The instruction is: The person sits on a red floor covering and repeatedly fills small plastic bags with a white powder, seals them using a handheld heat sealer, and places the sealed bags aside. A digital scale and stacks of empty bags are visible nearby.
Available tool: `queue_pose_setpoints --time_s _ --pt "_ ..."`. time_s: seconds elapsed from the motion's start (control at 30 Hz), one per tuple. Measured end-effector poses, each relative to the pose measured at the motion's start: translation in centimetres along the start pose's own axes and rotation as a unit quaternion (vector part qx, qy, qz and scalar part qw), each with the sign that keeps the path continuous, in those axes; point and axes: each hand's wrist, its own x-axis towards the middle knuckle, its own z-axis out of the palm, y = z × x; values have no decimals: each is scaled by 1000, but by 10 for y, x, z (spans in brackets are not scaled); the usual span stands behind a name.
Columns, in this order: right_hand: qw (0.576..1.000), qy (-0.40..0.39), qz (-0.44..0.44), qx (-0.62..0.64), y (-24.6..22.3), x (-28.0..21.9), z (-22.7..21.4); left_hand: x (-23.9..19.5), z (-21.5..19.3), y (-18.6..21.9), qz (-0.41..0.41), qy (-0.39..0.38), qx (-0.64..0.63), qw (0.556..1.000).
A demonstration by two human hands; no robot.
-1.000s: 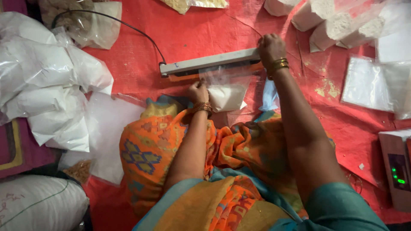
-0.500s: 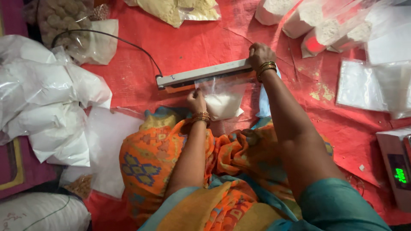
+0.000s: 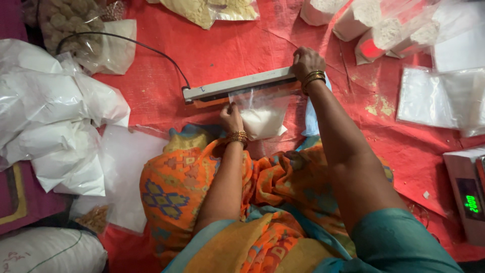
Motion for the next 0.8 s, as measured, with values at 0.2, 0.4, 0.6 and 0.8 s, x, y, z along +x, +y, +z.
queue_pose_setpoints --time_s 0.2,0.4,0.6,0.8 --pt "1000 3 -1 -7 -1 -1 1 -1 1 0 18 -5 -22 1000" --pt "1000 13 -3 -5 1 -2 4 -3 2 -2 14 13 15 1000" --pt "1000 14 -20 -4 10 1 15 -3 7 -12 11 2 -18 1000" --pt "999 -9 -43 14 14 2 11 -1 14 -22 -16 -3 -49 999"
